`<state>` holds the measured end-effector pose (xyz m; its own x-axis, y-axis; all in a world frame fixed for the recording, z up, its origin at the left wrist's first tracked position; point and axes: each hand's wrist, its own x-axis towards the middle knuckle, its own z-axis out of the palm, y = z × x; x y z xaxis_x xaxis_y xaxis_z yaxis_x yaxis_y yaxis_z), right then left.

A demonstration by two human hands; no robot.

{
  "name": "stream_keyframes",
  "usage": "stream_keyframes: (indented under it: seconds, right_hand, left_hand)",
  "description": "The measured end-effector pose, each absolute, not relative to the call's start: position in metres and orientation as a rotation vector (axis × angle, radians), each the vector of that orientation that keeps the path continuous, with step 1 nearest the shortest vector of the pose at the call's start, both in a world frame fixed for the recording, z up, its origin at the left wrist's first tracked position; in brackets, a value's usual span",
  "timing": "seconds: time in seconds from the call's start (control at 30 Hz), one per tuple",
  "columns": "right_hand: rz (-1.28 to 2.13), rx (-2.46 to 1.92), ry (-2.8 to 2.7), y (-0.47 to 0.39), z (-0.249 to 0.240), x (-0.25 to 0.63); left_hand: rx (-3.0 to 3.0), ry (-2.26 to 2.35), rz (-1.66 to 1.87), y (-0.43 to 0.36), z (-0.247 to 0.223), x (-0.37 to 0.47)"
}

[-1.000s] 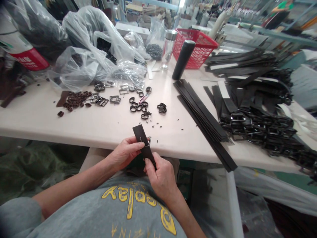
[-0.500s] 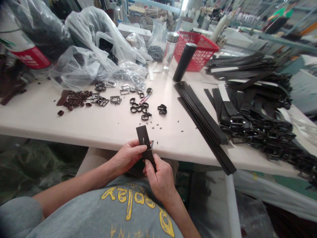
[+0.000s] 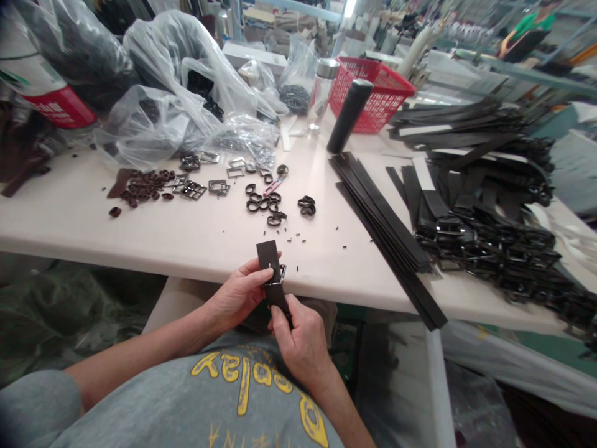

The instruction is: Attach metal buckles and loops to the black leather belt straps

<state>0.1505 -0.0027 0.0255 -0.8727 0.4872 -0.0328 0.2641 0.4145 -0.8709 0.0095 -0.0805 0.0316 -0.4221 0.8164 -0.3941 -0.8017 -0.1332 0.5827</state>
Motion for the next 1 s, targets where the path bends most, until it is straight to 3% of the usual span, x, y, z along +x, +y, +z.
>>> stream_keyframes:
  seconds: [0.17, 0.4, 0.67, 1.0]
  right_hand:
    - [1.54, -0.64, -2.425, -0.004, 0.029, 0.148]
    - [1.592, -0.691, -2.302, -0.009, 0.023, 0.143]
    - [1.899, -0.832, -1.945, -0.008, 0.015, 0.147]
    - [1.693, -0.713, -2.232, 0.006, 0.03, 0.152]
  left_hand:
    - [0.096, 0.994, 1.87, -0.082, 0.034, 0.009]
    - [0.547, 1.301, 1.718, -0.09, 0.021, 0.012]
    - [1.101, 1.383, 1.671, -0.094, 0.028, 0.008]
    - [0.809, 1.32, 1.612, -0.093, 0.042, 0.008]
